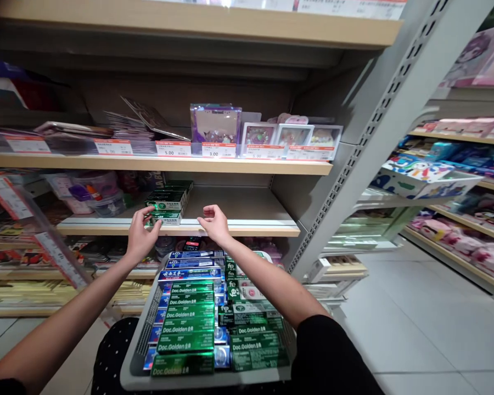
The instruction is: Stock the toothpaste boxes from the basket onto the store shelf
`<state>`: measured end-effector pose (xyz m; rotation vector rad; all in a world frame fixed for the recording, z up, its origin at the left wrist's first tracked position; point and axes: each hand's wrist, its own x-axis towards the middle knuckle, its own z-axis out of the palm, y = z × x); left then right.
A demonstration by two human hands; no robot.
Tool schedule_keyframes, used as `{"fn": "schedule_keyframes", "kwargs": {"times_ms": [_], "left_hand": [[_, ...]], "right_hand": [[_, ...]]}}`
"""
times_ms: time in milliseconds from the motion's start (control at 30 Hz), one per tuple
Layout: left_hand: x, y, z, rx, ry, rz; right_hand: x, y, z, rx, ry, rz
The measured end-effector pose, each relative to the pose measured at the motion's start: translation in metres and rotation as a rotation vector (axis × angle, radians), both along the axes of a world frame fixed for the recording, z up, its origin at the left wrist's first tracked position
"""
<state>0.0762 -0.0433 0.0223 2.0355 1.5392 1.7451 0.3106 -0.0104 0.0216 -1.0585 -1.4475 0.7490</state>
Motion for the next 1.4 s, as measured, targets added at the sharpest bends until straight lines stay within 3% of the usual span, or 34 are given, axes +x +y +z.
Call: {"fn": "schedule_keyframes", "kwargs": {"times_ms": [333,533,667,900,1167,1400], "left_hand": [[0.087,-0.100,-0.054,-0.265,0.218,-0.427],[0.115,-0.133,-0.063,-0.460,0.499,-0.737],[0.124,-0.141,-0.075,-0.470,0.616,-0.734],[0.127,-0.148,-0.089,-0.469,0.623,-0.656],[0.125,-0.151,-0.082,-0.504,0.376,-0.694],[0.125,-0.149,-0.083,-0.503,0.236,-0.614]], "right_hand": [[0.114,-0.105,-0.033,-0.102,-0.254,0.078],[0.159,-0.164,-0.036,-0.268,-0.476,0.407],[0.172,-0.190,-0.046,-0.298,-0.628,0.478],[0.171,-0.215,-0.075,-0.243,-0.725,0.280],[0.159,-0.229,-0.084,-0.313,-0.448,0.059],[0.163,-0.229,-0.091,-0.346,-0.094,0.131]]}}
